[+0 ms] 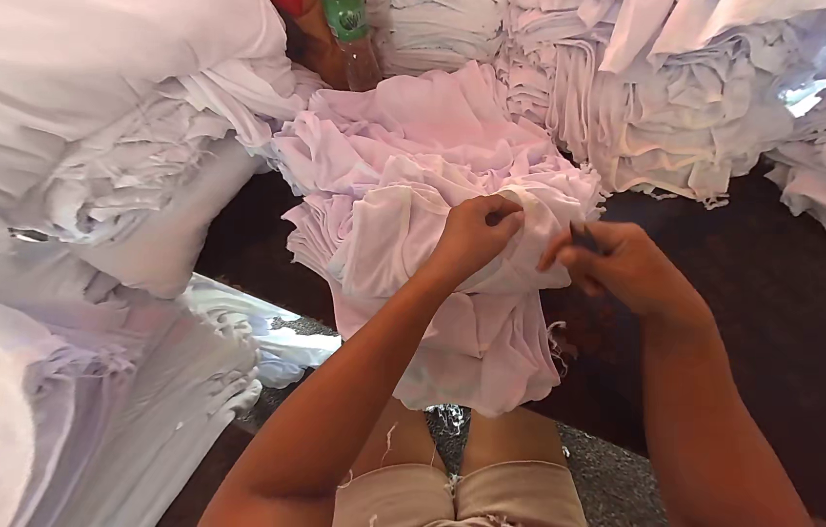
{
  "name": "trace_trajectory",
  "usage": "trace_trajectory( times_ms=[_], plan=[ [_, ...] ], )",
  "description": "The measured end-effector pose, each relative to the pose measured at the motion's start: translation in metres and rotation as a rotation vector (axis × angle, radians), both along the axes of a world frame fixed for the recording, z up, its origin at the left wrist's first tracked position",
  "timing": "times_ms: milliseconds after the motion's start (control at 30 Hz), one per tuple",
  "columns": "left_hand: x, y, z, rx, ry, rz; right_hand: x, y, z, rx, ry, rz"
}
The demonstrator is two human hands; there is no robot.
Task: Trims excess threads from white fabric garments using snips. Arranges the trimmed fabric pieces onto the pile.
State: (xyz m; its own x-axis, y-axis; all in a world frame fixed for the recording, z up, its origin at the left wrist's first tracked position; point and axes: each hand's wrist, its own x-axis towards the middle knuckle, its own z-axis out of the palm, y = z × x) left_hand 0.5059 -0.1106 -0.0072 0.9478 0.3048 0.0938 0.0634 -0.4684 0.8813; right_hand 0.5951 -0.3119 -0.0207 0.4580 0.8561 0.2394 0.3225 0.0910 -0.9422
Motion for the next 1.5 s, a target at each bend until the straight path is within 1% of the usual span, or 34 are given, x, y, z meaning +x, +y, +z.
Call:
trace_trajectory(
  times_ms=[67, 100, 167, 267, 333, 400, 500, 533, 600, 667, 733, 867, 1100, 1500],
  plan=[
    [0.005, -0.004, 0.001, -0.096, -0.002, 0.057, -0.008, 0.016, -0.001, -0.013, -0.020, -0.339],
    [0.007, -0.006, 0.003, -0.138, -0.008, 0.069, -0.009, 0.023, -0.005, -0.011, -0.032, -0.440],
    [0.012, -0.010, 0.005, -0.254, -0.034, 0.088, -0.012, 0.033, -0.011, -0.008, -0.099, -0.543],
    [0.014, -0.012, 0.004, -0.489, -0.079, 0.087, -0.019, 0.043, -0.014, 0.017, -0.244, -0.603],
    [0.012, -0.013, 0.004, -0.599, -0.093, 0.088, -0.022, 0.047, -0.016, 0.057, -0.348, -0.641],
    [0.008, -0.015, 0.010, -0.667, -0.086, 0.091, -0.023, 0.048, -0.013, 0.103, -0.380, -0.640],
    [0.003, -0.017, 0.020, -0.741, -0.086, 0.074, -0.024, 0.043, -0.010, 0.203, -0.184, -0.577],
    [0.003, -0.018, 0.022, -0.763, -0.084, 0.078, -0.024, 0.041, -0.008, 0.209, -0.115, -0.559],
    [0.003, -0.019, 0.024, -0.802, -0.075, 0.085, -0.028, 0.033, -0.002, 0.126, -0.047, -0.512],
    [0.003, -0.019, 0.025, -0.836, -0.069, 0.090, -0.035, 0.029, -0.004, 0.028, -0.058, -0.505],
    [0.002, -0.022, 0.024, -0.855, -0.067, 0.104, -0.041, 0.027, -0.011, -0.003, -0.101, -0.527],
    [0.000, -0.025, 0.024, -0.840, -0.083, 0.110, -0.047, 0.032, -0.014, 0.032, -0.125, -0.617],
    [-0.003, -0.029, 0.025, -0.814, -0.115, 0.105, -0.048, 0.038, -0.013, 0.091, -0.203, -0.637],
    [-0.004, -0.029, 0.023, -0.823, -0.134, 0.093, -0.047, 0.039, -0.015, 0.138, -0.210, -0.662]
  ],
)
